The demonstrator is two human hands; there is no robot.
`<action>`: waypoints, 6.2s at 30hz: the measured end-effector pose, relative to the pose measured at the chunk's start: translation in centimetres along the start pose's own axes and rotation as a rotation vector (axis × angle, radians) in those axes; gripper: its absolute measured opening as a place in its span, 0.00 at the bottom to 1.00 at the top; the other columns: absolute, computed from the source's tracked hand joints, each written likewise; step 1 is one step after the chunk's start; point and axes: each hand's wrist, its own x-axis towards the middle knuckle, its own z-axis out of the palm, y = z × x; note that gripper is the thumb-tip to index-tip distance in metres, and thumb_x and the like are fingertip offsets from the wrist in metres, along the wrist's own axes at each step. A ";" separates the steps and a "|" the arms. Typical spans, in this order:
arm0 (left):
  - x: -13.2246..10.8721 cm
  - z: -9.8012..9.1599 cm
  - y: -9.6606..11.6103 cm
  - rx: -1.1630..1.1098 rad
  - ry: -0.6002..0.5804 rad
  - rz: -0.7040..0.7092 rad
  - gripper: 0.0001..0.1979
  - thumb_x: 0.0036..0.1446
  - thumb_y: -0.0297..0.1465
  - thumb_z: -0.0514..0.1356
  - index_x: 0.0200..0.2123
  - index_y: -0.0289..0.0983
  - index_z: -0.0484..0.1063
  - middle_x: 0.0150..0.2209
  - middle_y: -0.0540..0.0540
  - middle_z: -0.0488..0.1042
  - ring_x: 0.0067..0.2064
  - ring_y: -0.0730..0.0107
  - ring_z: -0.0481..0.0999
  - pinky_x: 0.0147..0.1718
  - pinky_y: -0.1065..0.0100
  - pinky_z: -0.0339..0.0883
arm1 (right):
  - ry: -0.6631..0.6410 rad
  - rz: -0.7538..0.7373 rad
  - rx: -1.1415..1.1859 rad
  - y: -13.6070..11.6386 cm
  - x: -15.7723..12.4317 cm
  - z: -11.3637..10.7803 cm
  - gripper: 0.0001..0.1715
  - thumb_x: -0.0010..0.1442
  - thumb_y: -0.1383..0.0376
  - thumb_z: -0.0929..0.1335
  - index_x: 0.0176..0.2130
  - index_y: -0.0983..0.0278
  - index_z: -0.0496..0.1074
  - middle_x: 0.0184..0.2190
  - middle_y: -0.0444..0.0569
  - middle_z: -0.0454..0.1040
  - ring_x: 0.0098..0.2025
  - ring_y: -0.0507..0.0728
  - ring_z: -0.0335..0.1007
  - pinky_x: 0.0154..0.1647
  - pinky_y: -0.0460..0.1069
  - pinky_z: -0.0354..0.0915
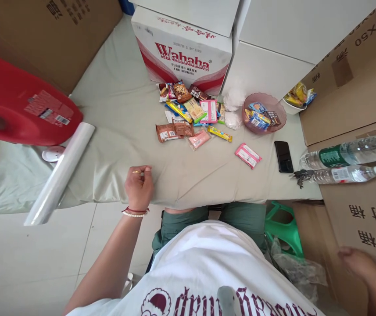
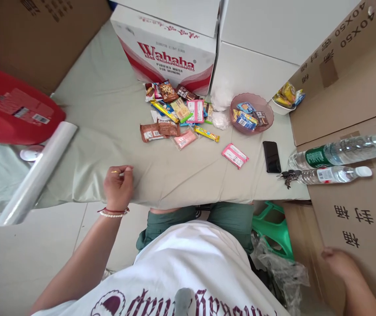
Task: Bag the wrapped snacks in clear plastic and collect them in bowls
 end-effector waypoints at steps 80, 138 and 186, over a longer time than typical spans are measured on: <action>-4.9 4.9 7.6 -0.770 -0.241 0.064 0.05 0.57 0.36 0.70 0.35 0.43 0.84 0.49 0.44 0.80 0.58 0.57 0.75 0.64 0.54 0.64 | -0.943 -0.393 1.039 -45.8 -6.0 17.1 0.30 0.41 0.46 0.82 0.34 0.62 0.76 0.27 0.41 0.73 0.28 0.50 0.65 0.29 0.46 0.64; -4.7 3.4 7.6 -1.049 -0.559 -0.678 0.23 0.48 0.46 0.76 0.35 0.39 0.69 0.28 0.54 0.72 0.30 0.75 0.78 0.29 0.74 0.72 | -0.289 -0.366 1.123 -38.7 -1.6 14.5 0.26 0.57 0.40 0.73 0.39 0.58 0.70 0.22 0.38 0.64 0.18 0.49 0.54 0.17 0.47 0.49; -5.2 -2.2 4.7 -0.087 0.008 -0.014 0.11 0.47 0.24 0.63 0.35 0.40 0.70 0.34 0.48 0.71 0.37 0.64 0.71 0.41 0.60 0.68 | -0.237 -0.431 0.747 -39.8 2.2 19.5 0.20 0.64 0.48 0.65 0.30 0.60 0.67 0.20 0.43 0.67 0.20 0.53 0.61 0.24 0.50 0.57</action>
